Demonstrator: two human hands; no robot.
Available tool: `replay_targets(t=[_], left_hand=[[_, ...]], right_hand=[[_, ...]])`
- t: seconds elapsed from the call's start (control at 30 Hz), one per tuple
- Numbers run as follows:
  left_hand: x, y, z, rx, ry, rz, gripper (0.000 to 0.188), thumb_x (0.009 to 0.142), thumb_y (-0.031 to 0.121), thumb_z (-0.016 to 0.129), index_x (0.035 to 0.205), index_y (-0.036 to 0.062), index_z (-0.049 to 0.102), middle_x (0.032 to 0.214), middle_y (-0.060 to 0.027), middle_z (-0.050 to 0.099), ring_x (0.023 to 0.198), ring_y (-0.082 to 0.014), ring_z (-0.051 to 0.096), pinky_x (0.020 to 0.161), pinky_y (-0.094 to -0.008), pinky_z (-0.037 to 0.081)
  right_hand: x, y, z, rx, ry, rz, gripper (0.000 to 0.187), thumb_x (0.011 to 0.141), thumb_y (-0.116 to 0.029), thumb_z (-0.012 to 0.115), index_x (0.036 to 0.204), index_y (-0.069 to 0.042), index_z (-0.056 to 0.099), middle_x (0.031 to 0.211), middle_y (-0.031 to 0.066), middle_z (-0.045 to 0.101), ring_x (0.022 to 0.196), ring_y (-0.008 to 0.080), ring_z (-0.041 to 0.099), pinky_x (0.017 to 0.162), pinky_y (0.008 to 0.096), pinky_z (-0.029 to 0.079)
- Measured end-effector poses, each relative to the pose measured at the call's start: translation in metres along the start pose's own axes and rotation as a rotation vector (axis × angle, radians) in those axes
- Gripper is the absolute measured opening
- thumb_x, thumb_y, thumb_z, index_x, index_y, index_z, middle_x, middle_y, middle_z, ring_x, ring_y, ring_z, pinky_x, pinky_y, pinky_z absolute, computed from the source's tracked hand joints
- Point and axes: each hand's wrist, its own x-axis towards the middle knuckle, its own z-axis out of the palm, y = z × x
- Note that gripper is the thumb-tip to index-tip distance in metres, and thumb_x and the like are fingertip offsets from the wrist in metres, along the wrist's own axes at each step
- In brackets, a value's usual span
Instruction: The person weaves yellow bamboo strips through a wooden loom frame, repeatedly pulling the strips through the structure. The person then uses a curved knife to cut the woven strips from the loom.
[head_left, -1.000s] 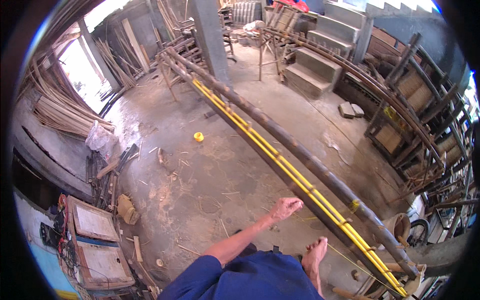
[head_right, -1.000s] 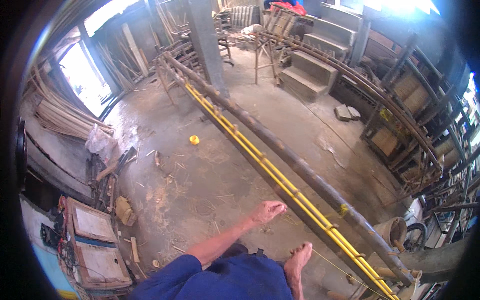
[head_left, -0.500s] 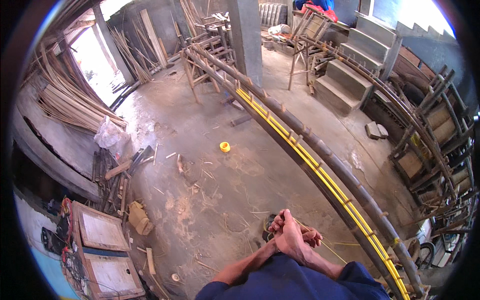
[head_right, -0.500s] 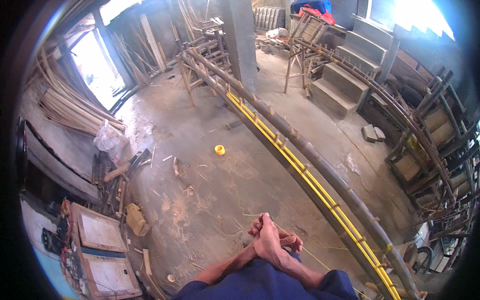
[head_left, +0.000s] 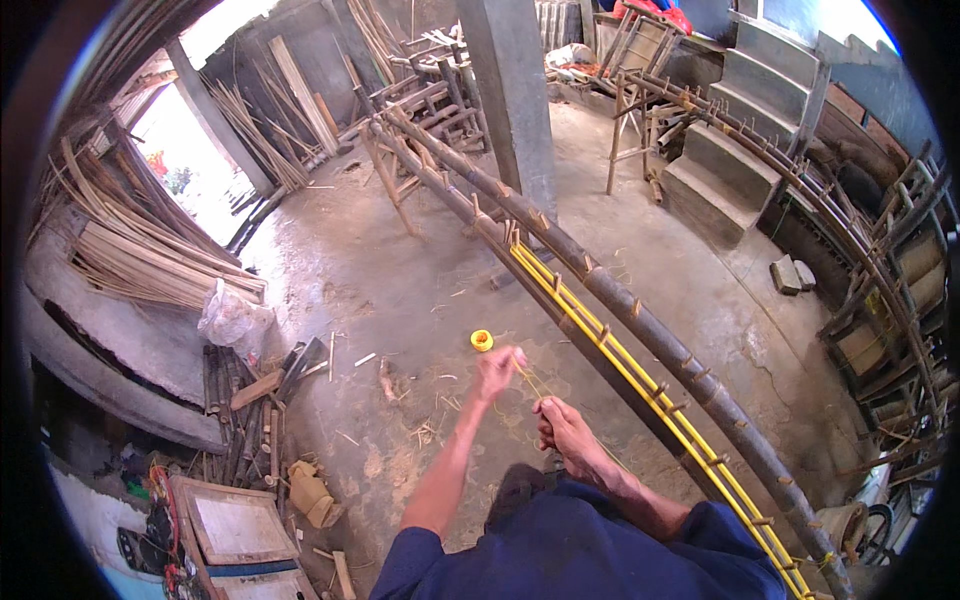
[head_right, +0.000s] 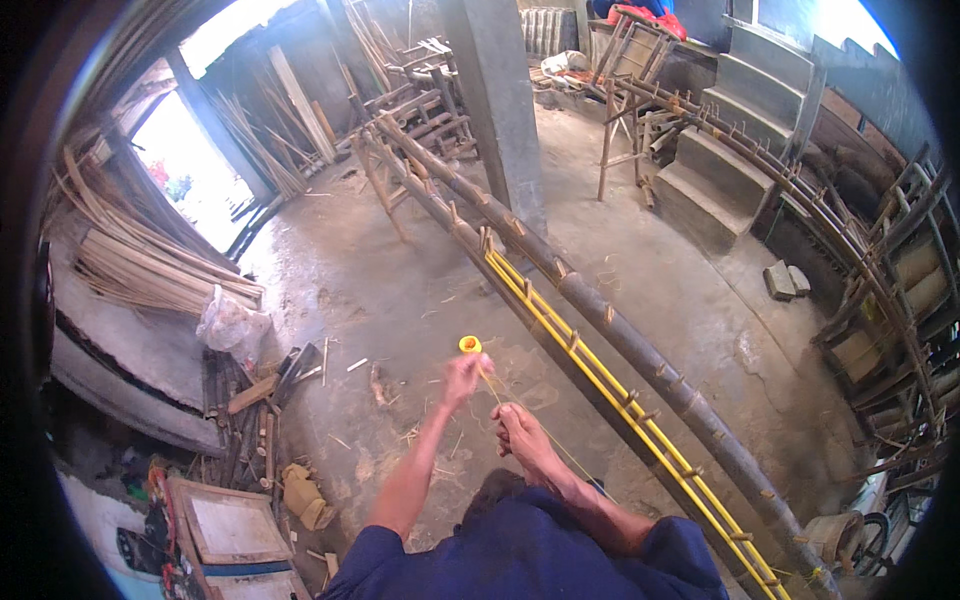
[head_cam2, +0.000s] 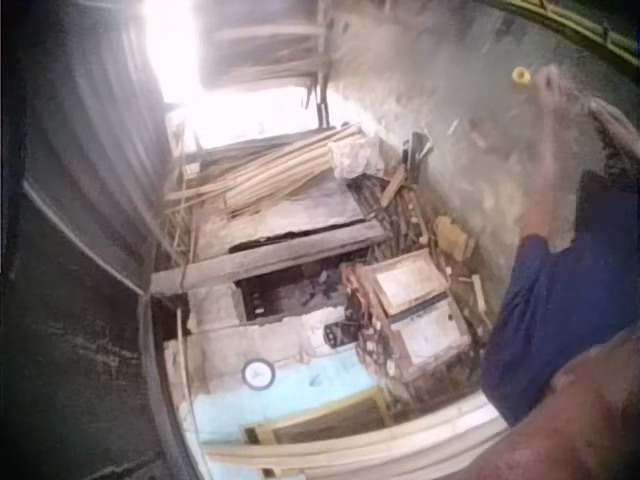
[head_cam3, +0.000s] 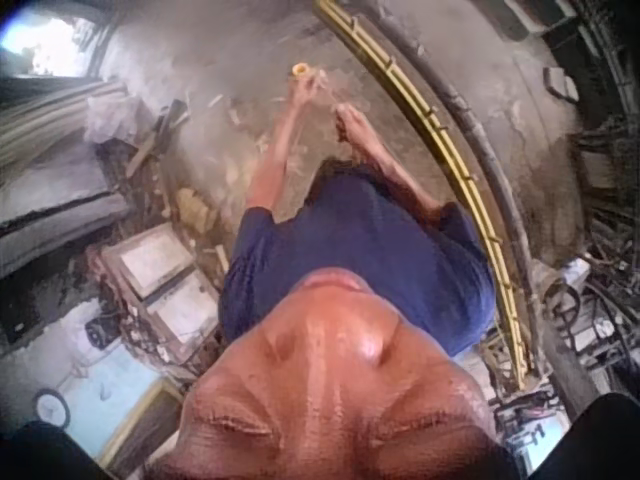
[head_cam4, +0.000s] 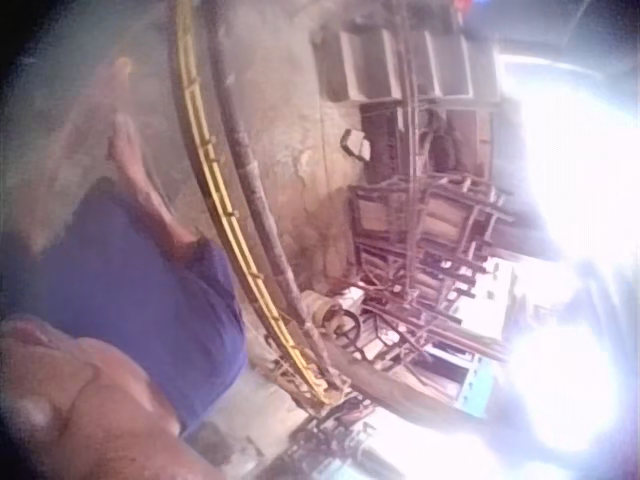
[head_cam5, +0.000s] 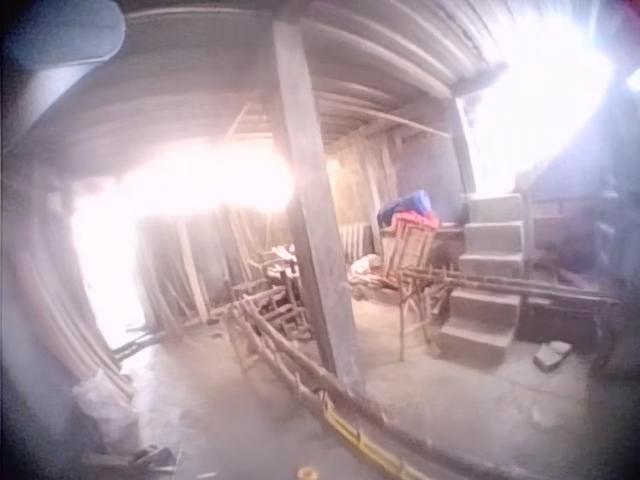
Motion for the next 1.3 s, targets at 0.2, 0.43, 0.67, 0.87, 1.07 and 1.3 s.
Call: replay_targets(t=[0.2,0.43,0.67,0.87,1.07,1.3], left_hand=[[0.124,-0.056,-0.025,0.253,-0.173,-0.103,0.029,0.092,0.025,0.057,0.078,-0.0004,0.061,0.066,-0.0170,0.055,0.057,-0.0222,0.055,0.054,-0.0379,0.040],[0.249,-0.121,-0.048,0.372,-0.036,0.044,0.033,0.090,0.029,0.058,0.074,0.0008,0.059,0.067,-0.0186,0.056,0.062,-0.0353,0.057,0.057,-0.0413,0.043],[0.279,-0.143,-0.040,0.413,-0.169,0.079,0.039,0.089,0.035,0.060,0.070,0.0017,0.054,0.070,-0.0169,0.055,0.067,-0.0362,0.057,0.059,-0.0446,0.042],[0.262,-0.101,-0.033,0.060,-0.253,0.104,0.020,0.086,0.025,0.066,0.086,0.0058,0.063,0.078,-0.0118,0.060,0.072,-0.0305,0.060,0.067,-0.0424,0.046],[0.264,0.017,0.008,0.076,-1.268,0.728,0.031,0.083,0.026,0.068,0.109,0.0094,0.065,0.086,-0.0083,0.069,0.082,-0.0280,0.066,0.077,-0.0368,0.051],[0.261,0.126,0.116,0.200,-1.940,0.217,0.024,0.087,0.024,0.068,0.095,0.0015,0.071,0.067,-0.0020,0.064,0.062,-0.0068,0.060,0.058,-0.0258,0.050]], right_hand=[[0.126,-0.043,0.002,-0.349,0.038,-0.179,0.029,0.100,-0.028,0.041,0.105,-0.007,0.059,0.069,-0.0049,0.041,0.062,0.0052,0.040,0.053,0.0239,0.037],[0.289,-0.123,0.015,-0.208,0.215,-0.300,0.031,0.098,-0.020,0.043,0.126,-0.011,0.055,0.069,-0.0054,0.040,0.055,0.0042,0.037,0.046,0.0215,0.034],[0.352,-0.129,-0.029,0.695,0.584,-0.262,0.025,0.097,-0.018,0.048,0.121,-0.018,0.055,0.062,-0.0069,0.034,0.050,0.0047,0.029,0.042,0.0210,0.025],[0.190,-0.086,-0.011,0.555,0.635,-0.195,0.023,0.098,-0.026,0.048,0.108,-0.007,0.058,0.060,-0.0084,0.033,0.052,0.0040,0.030,0.044,0.0218,0.025],[0.060,-0.065,0.017,0.195,0.724,-0.206,0.029,0.100,-0.032,0.046,0.104,-0.007,0.060,0.065,-0.0085,0.034,0.057,0.0036,0.032,0.050,0.0210,0.029],[-0.126,0.013,0.035,0.148,0.992,-0.355,0.027,0.100,-0.031,0.048,0.099,-0.007,0.061,0.064,-0.0079,0.037,0.058,0.0038,0.034,0.052,0.0208,0.031]])
